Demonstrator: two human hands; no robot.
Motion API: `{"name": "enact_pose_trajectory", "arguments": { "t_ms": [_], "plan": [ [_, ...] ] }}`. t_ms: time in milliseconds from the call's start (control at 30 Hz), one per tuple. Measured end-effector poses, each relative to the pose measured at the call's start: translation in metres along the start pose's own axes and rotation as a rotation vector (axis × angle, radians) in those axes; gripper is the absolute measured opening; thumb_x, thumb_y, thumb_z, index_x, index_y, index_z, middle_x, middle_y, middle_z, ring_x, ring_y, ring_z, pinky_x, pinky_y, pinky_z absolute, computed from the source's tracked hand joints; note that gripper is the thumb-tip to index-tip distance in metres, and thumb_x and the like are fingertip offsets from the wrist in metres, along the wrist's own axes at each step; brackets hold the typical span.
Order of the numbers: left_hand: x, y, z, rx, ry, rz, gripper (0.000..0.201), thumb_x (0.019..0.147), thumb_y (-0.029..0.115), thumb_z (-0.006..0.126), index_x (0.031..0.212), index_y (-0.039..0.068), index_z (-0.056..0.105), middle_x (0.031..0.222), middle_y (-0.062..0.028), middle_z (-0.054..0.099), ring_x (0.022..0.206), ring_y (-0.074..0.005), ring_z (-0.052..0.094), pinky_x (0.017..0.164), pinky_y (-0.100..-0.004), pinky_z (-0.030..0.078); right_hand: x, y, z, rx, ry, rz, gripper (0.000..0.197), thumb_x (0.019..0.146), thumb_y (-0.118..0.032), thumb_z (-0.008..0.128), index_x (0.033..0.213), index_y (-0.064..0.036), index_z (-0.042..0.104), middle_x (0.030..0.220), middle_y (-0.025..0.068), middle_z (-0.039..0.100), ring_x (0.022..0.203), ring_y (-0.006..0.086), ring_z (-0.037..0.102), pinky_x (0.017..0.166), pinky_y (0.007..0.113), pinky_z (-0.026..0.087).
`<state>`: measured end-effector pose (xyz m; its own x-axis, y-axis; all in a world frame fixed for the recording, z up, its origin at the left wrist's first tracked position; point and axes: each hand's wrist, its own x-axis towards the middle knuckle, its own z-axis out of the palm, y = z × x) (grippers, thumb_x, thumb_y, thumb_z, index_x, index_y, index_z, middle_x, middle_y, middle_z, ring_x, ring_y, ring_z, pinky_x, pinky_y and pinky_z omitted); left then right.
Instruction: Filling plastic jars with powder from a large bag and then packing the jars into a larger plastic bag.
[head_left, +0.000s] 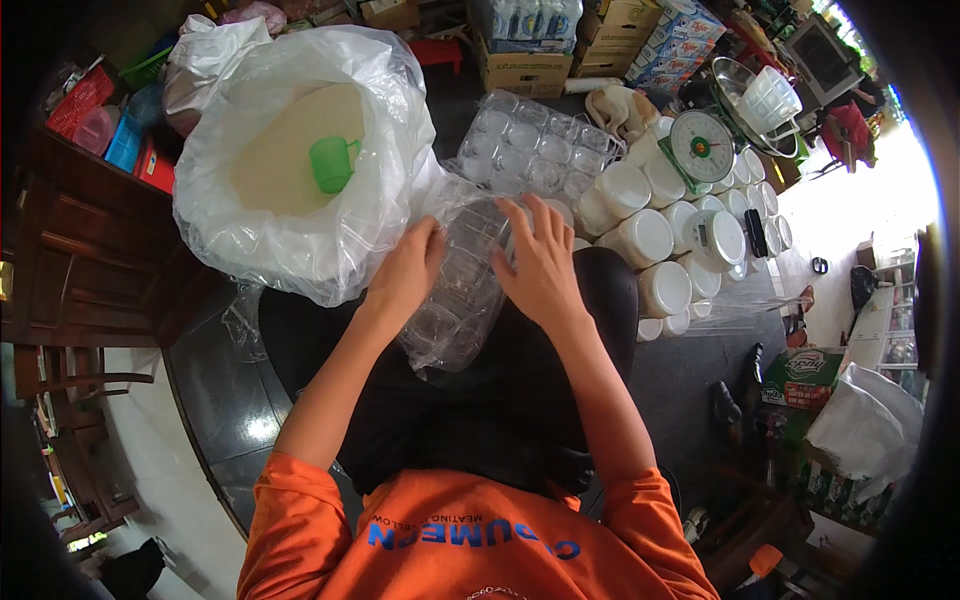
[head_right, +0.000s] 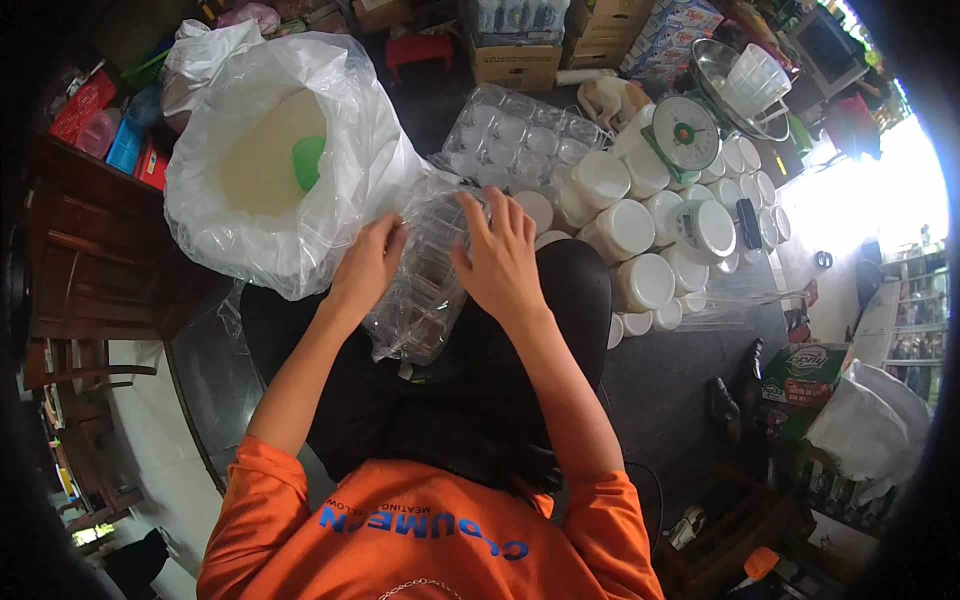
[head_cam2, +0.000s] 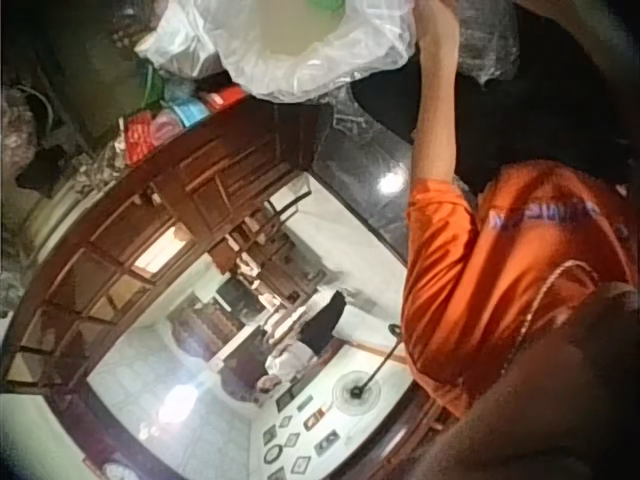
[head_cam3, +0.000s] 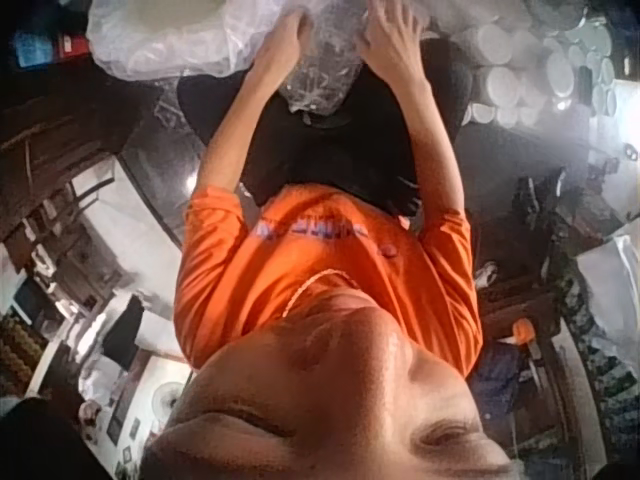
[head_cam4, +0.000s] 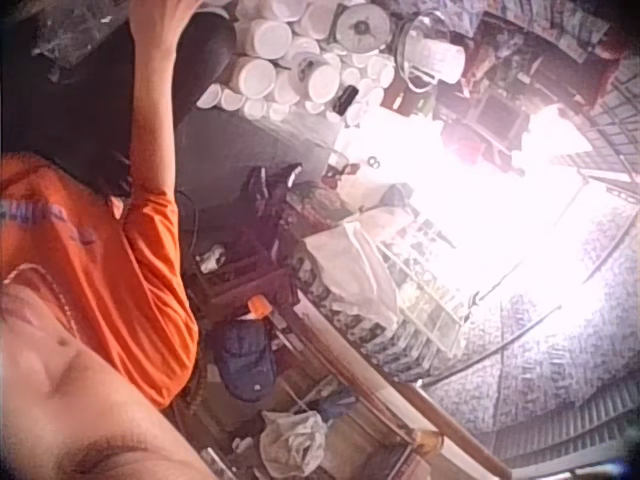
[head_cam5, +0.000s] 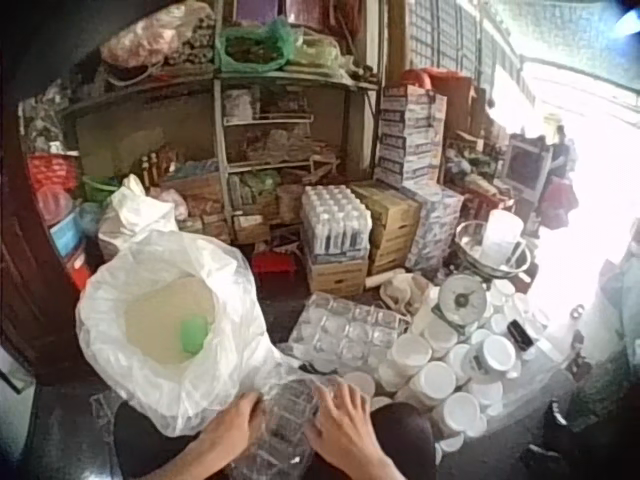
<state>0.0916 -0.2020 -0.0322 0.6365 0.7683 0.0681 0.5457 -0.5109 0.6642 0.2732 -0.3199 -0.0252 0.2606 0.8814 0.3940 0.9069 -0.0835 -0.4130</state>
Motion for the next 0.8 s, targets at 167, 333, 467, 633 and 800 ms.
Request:
{"name": "enact_pose_trajectory", "arguments": {
  "t_ms": [167,333,467,633,800],
  "plan": [
    [-0.004,-0.005,0.005,-0.285,-0.016,-0.234,0.026,0.109,0.025,0.052,0.111,0.000,0.057,0.091,-0.0163,0.071,0.087,-0.0308,0.071,0.080,-0.0411,0.052,0.025,0.001,0.019,-0.112,0.061,-0.073,0.059,0.089,-0.022,0.073,0.143,-0.0088,0.053,0.148,0.0184,0.046,0.139,0.0375,0.044,0.113,0.051,0.035],
    [0.004,-0.028,0.027,-0.405,0.004,-0.303,0.032,0.108,0.025,0.043,0.117,-0.001,0.060,0.084,-0.0105,0.068,0.076,-0.0209,0.065,0.074,-0.0354,0.049,0.055,0.012,0.045,-0.186,-0.259,-0.164,0.024,0.091,-0.018,0.068,0.112,-0.0065,0.065,0.118,0.0115,0.069,0.117,0.0291,0.063,0.107,0.049,0.039],
    [0.012,-0.034,0.033,-0.746,-0.005,-0.578,0.047,0.105,0.039,0.037,0.100,0.002,0.066,0.072,0.0005,0.052,0.063,-0.0138,0.043,0.063,-0.0311,0.039,0.058,0.015,0.059,0.045,-0.108,-0.175,0.010,0.092,-0.013,0.062,0.097,-0.0052,0.065,0.097,0.0120,0.072,0.099,0.0331,0.068,0.094,0.049,0.048],
    [0.008,-0.016,0.033,-0.464,-0.064,-0.229,0.060,0.106,0.045,0.045,0.070,-0.002,0.055,0.059,-0.0061,0.046,0.060,-0.0164,0.046,0.060,-0.0386,0.038,0.061,0.015,0.060,0.243,-0.254,0.094,0.031,0.091,-0.032,0.062,0.084,-0.0029,0.069,0.081,0.0190,0.070,0.080,0.0424,0.068,0.072,0.052,0.052],
    [0.009,-0.004,0.042,-0.428,-0.038,-0.093,0.065,0.107,0.050,0.051,0.074,-0.006,0.057,0.057,-0.0177,0.044,0.053,-0.0289,0.047,0.058,-0.0468,0.038,0.077,0.019,0.067,0.173,-0.287,0.416,0.043,0.088,-0.042,0.065,0.072,-0.0022,0.069,0.069,0.0201,0.066,0.070,0.0432,0.066,0.068,0.050,0.051]
  ]
}}
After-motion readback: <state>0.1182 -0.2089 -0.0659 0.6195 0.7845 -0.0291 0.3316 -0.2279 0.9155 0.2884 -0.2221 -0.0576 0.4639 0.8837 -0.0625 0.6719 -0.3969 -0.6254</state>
